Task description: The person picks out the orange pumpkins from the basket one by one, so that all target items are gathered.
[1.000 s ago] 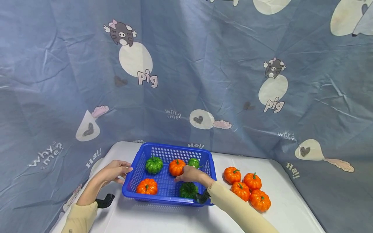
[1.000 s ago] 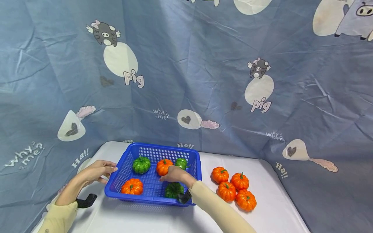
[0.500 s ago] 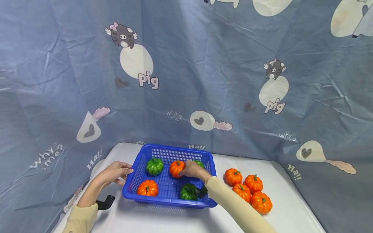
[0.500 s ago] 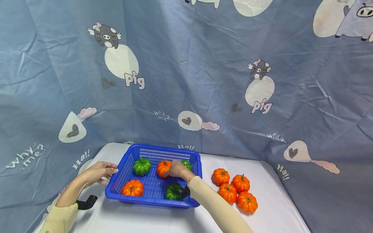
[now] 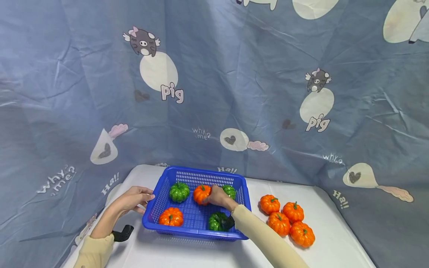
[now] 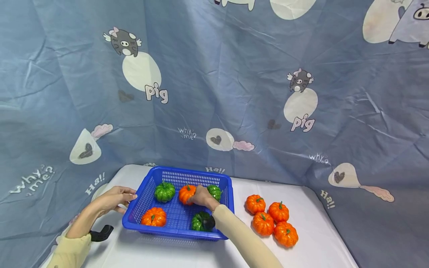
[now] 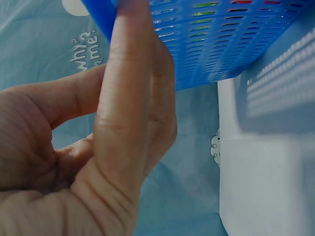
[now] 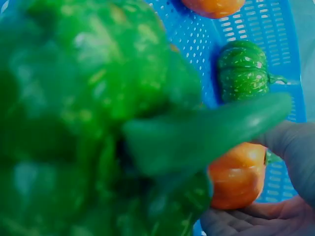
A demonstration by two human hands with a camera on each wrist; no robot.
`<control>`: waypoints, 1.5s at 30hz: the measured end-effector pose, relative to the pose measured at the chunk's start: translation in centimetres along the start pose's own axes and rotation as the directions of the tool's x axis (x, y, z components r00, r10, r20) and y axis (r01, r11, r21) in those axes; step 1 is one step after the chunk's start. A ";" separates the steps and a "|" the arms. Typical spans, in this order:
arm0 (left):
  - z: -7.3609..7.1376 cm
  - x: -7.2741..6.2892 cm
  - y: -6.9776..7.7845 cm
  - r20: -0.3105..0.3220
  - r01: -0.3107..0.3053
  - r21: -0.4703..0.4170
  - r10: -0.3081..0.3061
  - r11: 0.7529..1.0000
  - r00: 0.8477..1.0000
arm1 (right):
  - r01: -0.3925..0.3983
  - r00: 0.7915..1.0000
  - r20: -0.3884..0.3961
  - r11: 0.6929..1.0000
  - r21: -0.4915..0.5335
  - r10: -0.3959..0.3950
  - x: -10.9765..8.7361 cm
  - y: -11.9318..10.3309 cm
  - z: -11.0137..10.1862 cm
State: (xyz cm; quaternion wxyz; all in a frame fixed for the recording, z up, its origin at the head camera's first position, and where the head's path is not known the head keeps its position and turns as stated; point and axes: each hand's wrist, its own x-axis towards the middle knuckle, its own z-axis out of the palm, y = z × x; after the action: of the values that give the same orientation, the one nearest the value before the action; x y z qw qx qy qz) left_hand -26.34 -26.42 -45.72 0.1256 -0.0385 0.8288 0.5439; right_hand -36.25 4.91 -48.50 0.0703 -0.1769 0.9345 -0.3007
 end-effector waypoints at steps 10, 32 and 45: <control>0.3 0.2 -0.3 0.001 0.014 0.008 -0.014 1.000 1.000 | 0.012 1.000 0.021 0.998 0.062 -0.013 -0.8 0.8 -1.3; 0.3 0.3 -0.3 0.019 0.008 0.004 -0.008 1.000 1.000 | -0.012 1.000 0.019 0.967 0.254 0.007 -10.2 0.9 -9.4; -0.2 0.3 -0.2 0.035 -0.004 0.022 0.003 1.000 0.999 | -0.251 0.938 -0.138 0.897 0.364 0.319 -19.4 7.6 -14.0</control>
State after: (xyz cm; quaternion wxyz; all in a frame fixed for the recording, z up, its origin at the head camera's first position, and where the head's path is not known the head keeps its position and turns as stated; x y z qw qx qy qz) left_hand -26.67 -26.69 -45.90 0.1394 -0.0261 0.8325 0.5356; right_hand -23.81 25.41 -41.14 0.0519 0.0075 0.8863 -0.4600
